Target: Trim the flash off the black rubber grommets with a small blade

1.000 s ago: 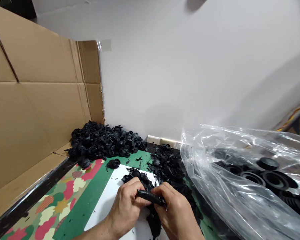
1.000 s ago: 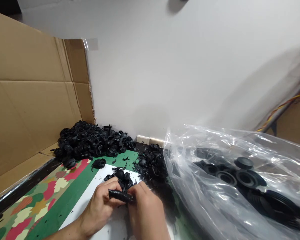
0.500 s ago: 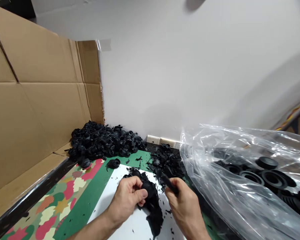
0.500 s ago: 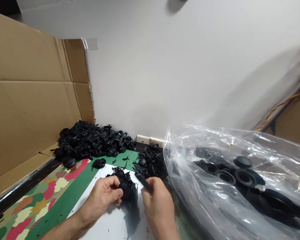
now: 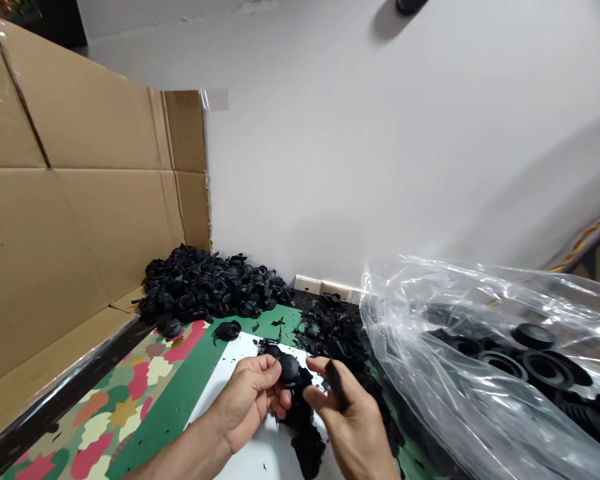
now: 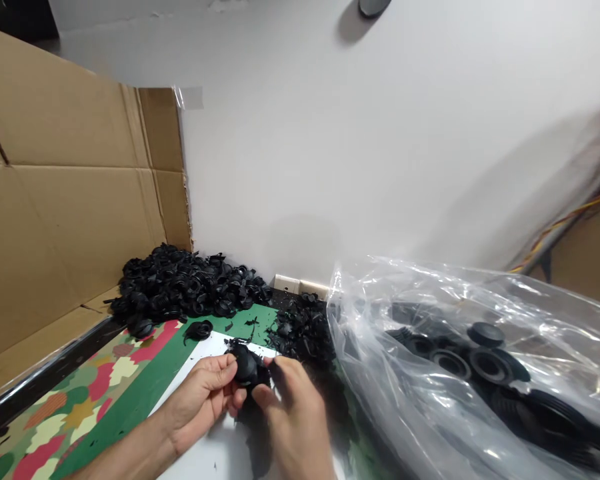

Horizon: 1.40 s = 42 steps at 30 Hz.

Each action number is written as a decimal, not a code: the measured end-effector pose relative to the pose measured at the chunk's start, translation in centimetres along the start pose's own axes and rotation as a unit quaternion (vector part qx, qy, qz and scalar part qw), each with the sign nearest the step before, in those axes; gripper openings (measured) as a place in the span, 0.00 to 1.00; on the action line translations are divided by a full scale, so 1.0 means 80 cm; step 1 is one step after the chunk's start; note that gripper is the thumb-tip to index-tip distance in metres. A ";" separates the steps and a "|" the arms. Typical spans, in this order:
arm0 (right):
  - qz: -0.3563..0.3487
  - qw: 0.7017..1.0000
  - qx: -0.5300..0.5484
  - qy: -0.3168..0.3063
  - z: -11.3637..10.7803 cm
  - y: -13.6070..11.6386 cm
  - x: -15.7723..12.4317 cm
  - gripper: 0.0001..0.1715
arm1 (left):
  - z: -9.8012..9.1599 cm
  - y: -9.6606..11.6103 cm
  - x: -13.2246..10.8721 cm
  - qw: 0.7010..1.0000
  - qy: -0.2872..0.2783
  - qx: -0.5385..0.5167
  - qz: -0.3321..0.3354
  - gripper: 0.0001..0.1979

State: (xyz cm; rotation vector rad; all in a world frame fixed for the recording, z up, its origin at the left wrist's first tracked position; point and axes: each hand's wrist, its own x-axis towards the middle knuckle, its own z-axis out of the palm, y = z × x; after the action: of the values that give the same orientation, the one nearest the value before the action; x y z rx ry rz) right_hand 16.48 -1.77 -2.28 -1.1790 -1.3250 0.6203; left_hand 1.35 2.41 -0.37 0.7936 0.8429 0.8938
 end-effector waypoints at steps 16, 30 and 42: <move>0.037 0.997 0.017 -0.068 0.013 0.004 0.005 0.06 | -0.005 0.025 -0.012 0.877 -0.069 0.400 0.259 0.08; 0.057 0.995 -0.013 0.080 0.027 0.016 -0.005 0.15 | 0.010 0.007 -0.018 0.886 0.006 0.425 0.185 0.09; 0.089 0.979 -0.130 0.127 0.014 0.039 0.018 0.19 | 0.016 0.015 -0.047 0.922 -0.090 0.297 0.233 0.05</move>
State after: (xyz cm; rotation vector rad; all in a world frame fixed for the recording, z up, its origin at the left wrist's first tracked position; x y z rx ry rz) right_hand 16.53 0.92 -4.67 -1.5481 -1.1122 0.4121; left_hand 0.66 -0.68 2.24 1.6356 0.7790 0.9658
